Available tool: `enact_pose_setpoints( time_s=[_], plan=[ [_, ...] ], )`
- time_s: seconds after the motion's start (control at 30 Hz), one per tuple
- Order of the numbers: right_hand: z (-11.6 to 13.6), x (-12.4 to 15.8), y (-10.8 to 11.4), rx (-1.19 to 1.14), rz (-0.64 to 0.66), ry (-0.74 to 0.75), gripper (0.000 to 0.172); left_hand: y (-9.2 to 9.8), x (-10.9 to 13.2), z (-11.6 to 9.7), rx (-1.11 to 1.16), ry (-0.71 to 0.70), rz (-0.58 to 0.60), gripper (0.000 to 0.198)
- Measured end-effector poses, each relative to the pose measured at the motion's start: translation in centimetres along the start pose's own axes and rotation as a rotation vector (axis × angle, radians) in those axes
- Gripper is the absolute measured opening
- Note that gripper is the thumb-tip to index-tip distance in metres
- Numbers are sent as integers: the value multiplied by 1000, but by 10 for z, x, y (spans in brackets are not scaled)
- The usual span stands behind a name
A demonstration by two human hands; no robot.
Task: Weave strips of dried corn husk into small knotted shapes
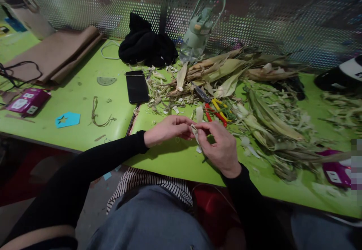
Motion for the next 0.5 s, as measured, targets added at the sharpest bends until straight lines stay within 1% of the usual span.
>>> enact_pose_setpoints(
  time_s=[0.2, 0.3, 0.4, 0.5],
  plan=[
    [0, 0, 1, -23, 16, 8, 7, 2, -1, 1, -6, -47, -11, 16],
    [-4, 0, 1, -9, 11, -23, 9, 2, -2, 1, -38, -109, -7, 16],
    [-7, 1, 0, 14, 6, -48, 11, 0, -1, -1, -131, -192, 0, 16],
    [-8, 2, -2, 62, 10, -41, 10, 1, -1, -2, -290, -262, -35, 17]
  ],
)
Point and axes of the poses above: each hand's wrist, its own x-axis away from the middle knuckle, its own y-axis out of the back of the hand, z = x × y, the point moved 7 cm from there along -x, towards the middle knuckle, and after that the axes turned 7 degrees about -x, right-handed, at the moved point
